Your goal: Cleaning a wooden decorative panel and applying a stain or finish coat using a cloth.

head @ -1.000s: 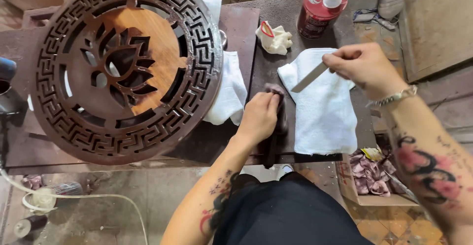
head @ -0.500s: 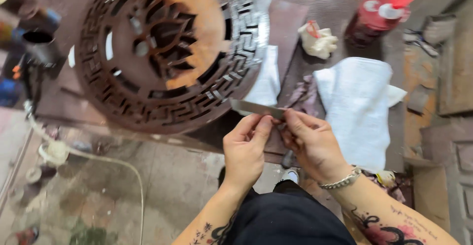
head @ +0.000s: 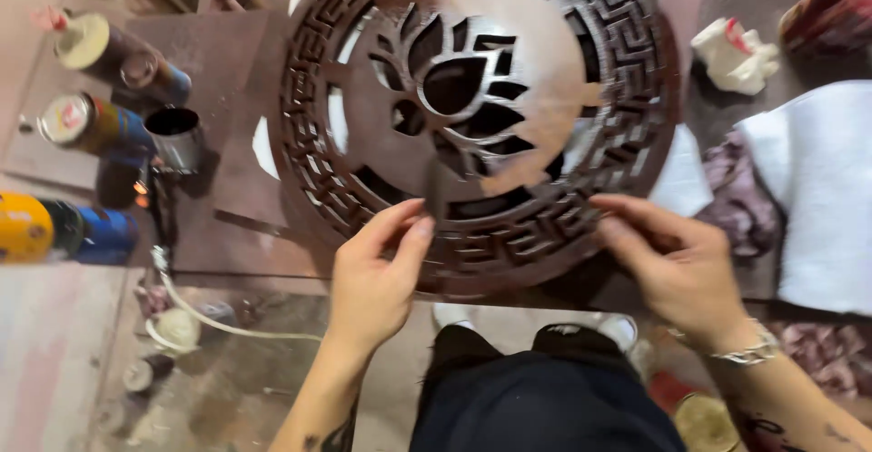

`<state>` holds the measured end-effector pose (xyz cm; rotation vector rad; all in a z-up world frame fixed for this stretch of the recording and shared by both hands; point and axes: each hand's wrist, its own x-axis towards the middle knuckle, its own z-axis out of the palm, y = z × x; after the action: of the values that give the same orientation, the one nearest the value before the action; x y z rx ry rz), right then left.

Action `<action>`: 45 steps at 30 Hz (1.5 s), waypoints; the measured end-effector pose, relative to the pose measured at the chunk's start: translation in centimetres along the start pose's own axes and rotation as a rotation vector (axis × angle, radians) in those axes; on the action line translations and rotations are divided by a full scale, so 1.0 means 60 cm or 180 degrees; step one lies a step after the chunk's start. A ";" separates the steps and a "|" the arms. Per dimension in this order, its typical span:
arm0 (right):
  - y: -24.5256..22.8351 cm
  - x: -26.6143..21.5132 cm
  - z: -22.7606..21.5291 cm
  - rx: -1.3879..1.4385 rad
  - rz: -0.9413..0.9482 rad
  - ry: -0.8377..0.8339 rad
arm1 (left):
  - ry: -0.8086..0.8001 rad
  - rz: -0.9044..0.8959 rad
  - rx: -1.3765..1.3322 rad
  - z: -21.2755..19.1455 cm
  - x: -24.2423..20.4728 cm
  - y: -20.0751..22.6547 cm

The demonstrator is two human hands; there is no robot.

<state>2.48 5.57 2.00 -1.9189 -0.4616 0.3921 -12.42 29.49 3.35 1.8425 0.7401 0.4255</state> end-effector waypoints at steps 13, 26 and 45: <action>-0.003 0.023 0.059 -0.1374 -0.0794 0.0608 | -0.1126 0.2423 0.0769 -0.021 0.200 -0.004; 0.123 -0.092 0.093 0.0574 0.2299 0.0758 | -0.0936 0.1938 0.0667 -0.070 0.247 0.020; 0.133 -0.099 0.218 0.1666 0.1286 0.2121 | -0.1974 0.2488 0.0389 -0.032 0.359 0.013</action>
<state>-7.77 10.32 -9.95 -1.4954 0.4377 0.0914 2.71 45.00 3.67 2.1721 -0.4060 0.2638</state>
